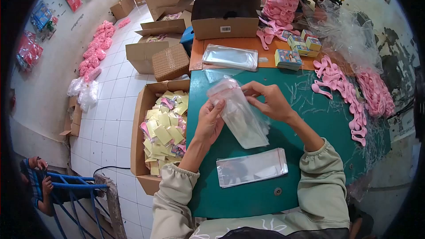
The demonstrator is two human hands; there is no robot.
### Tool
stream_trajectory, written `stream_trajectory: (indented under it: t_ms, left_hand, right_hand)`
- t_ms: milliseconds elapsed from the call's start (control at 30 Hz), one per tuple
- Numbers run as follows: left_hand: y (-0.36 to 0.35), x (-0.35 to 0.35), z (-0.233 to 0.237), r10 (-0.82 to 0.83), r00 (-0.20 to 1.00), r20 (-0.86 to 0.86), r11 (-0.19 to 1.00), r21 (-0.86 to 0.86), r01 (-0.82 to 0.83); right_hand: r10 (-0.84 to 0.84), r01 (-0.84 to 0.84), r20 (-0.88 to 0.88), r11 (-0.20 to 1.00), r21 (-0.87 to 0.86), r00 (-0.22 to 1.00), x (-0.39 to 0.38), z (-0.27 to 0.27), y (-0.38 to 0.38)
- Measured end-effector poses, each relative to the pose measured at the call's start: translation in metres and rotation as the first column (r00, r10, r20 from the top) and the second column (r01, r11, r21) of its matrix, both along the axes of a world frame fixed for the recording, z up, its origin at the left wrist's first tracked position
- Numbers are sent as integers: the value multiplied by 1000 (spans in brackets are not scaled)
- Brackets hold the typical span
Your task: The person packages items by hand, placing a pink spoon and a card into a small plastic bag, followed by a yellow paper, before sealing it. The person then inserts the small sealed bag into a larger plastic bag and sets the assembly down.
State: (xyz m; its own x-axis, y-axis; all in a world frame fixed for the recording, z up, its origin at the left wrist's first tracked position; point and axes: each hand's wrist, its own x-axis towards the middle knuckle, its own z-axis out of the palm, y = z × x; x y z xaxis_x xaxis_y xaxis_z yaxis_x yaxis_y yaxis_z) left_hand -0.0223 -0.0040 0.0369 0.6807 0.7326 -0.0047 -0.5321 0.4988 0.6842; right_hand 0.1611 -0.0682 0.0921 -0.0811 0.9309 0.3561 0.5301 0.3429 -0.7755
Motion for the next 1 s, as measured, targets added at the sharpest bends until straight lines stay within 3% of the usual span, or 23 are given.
stream_trajectory:
  t_ms: [133, 233, 333, 433, 533, 633, 667, 767, 867, 967, 1000]
  left_hand:
    - [3, 3, -9, -39, 997, 72, 999, 24, 38]
    - [2, 7, -19, 25, 1000, 14, 996, 83, -26]
    - [1, 10, -16, 80, 996, -31, 988, 139, -75]
    - [-7, 12, 2, 166, 980, -111, 944, 307, -125]
    - [-17, 19, 20, 273, 951, -147, 852, 495, -168]
    - [-27, 24, 36, 312, 944, -107, 783, 591, -192]
    - [-29, 24, 40, 318, 944, -88, 765, 611, -201]
    - [-34, 22, 46, 392, 907, -157, 733, 648, -205]
    - [-41, 25, 45, 370, 929, -8, 779, 548, -305]
    - [-46, 3, 35, 402, 890, -214, 556, 829, -52]
    - [-48, -3, 31, 398, 893, -209, 533, 845, -39]
  right_hand:
    - [20, -20, -4, 998, -67, 1000, 0, -8, -1]
    - [163, -56, 271, 930, -362, 949, 5, 0, -3]
    - [236, -168, 427, 967, -191, 873, 15, -2, -6]
    - [168, -155, 303, 986, -66, 938, 13, 37, -9]
    - [33, -130, 429, 971, 199, 903, -10, 63, -10]
    - [23, 88, 644, 986, -140, 764, -37, 91, -20]
    - [-83, 126, 675, 992, -14, 733, -36, 78, -18]
    - [-40, 211, 739, 967, -140, 673, -38, 95, -23]
    - [-80, 64, 633, 997, 48, 770, -25, 93, -29]
    - [-92, 111, 372, 993, -29, 924, -19, 115, -46]
    - [-105, 154, 251, 970, -185, 962, -15, 117, -55]
